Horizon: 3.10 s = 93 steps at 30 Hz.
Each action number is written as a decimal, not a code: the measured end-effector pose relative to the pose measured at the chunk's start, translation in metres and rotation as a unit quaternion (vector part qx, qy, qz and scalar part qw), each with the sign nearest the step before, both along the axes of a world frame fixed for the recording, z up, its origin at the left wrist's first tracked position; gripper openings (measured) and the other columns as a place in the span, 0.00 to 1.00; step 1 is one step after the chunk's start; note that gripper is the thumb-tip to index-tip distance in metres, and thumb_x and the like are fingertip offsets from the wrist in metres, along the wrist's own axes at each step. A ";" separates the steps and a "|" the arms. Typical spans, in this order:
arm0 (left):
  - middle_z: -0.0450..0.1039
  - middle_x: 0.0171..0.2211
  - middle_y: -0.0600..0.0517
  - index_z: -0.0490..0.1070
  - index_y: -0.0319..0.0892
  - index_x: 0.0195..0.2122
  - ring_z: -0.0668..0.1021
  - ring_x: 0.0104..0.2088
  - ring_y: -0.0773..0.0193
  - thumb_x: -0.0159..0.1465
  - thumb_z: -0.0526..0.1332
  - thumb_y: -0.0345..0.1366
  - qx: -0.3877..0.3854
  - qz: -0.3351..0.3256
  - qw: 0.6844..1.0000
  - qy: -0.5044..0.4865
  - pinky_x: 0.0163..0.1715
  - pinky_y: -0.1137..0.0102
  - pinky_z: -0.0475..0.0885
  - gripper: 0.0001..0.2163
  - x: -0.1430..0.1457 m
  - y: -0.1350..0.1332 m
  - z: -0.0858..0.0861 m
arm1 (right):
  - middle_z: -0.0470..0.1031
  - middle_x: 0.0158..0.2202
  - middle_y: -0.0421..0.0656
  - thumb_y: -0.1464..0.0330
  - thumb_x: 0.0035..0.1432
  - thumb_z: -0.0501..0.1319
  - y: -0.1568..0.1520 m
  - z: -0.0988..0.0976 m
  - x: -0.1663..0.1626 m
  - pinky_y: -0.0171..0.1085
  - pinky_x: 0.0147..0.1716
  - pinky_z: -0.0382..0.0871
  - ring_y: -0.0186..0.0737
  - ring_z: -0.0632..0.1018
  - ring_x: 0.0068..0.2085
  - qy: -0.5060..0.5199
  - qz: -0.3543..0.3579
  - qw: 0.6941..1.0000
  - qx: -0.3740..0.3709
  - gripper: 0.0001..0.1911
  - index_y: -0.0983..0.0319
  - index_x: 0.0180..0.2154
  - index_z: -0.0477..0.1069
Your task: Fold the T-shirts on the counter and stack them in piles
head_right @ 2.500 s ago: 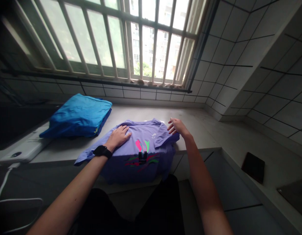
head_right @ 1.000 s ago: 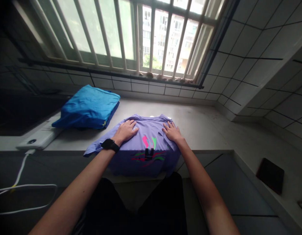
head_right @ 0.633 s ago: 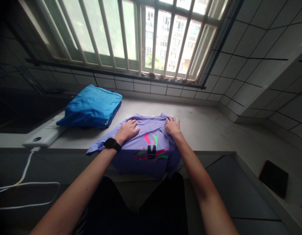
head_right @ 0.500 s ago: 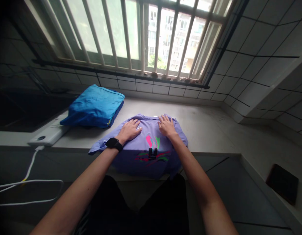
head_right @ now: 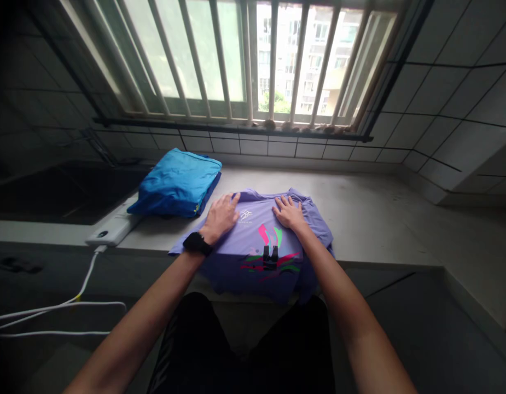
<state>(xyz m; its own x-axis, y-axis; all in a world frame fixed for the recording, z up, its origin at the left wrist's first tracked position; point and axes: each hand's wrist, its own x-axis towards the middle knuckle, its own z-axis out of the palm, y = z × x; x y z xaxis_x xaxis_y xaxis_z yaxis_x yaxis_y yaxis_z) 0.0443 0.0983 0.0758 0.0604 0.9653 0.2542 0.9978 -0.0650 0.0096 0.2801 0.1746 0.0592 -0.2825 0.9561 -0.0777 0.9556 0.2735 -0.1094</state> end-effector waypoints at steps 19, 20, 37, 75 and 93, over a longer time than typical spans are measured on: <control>0.79 0.42 0.45 0.77 0.45 0.35 0.81 0.44 0.54 0.69 0.58 0.38 0.090 0.085 0.976 -0.178 0.48 0.64 0.74 0.09 -0.076 -0.071 0.012 | 0.45 0.79 0.47 0.56 0.75 0.38 0.006 -0.013 0.002 0.66 0.71 0.47 0.55 0.49 0.77 0.013 0.015 1.000 0.024 0.34 0.58 0.76 0.49; 0.80 0.42 0.44 0.77 0.45 0.37 0.82 0.44 0.53 0.71 0.56 0.38 0.113 0.117 0.971 -0.174 0.47 0.64 0.74 0.10 -0.080 -0.071 0.017 | 0.45 0.79 0.47 0.55 0.75 0.38 0.006 -0.013 0.002 0.66 0.71 0.47 0.55 0.49 0.77 0.014 0.015 0.999 0.026 0.34 0.57 0.76 0.49; 0.83 0.40 0.48 0.74 0.46 0.36 0.83 0.43 0.55 0.59 0.60 0.37 0.013 0.125 0.957 -0.263 0.47 0.66 0.75 0.06 -0.104 -0.078 0.014 | 0.50 0.78 0.51 0.66 0.75 0.37 -0.001 0.009 -0.012 0.73 0.69 0.45 0.63 0.51 0.76 0.057 -0.017 0.998 0.003 0.32 0.64 0.73 0.59; 0.77 0.60 0.45 0.79 0.47 0.56 0.78 0.60 0.53 0.72 0.56 0.48 -0.077 -0.126 0.975 -0.164 0.62 0.62 0.70 0.19 -0.046 -0.053 0.011 | 0.40 0.79 0.43 0.57 0.77 0.38 -0.034 0.002 -0.076 0.78 0.67 0.43 0.59 0.43 0.78 0.036 0.081 0.996 -0.027 0.32 0.55 0.77 0.46; 0.53 0.76 0.42 0.58 0.49 0.75 0.61 0.74 0.42 0.77 0.46 0.42 -0.137 -0.028 0.990 -0.009 0.69 0.47 0.62 0.26 -0.028 0.046 -0.029 | 0.40 0.79 0.42 0.61 0.77 0.39 0.056 0.016 -0.074 0.79 0.68 0.39 0.58 0.42 0.78 0.037 0.081 0.995 -0.044 0.30 0.55 0.76 0.49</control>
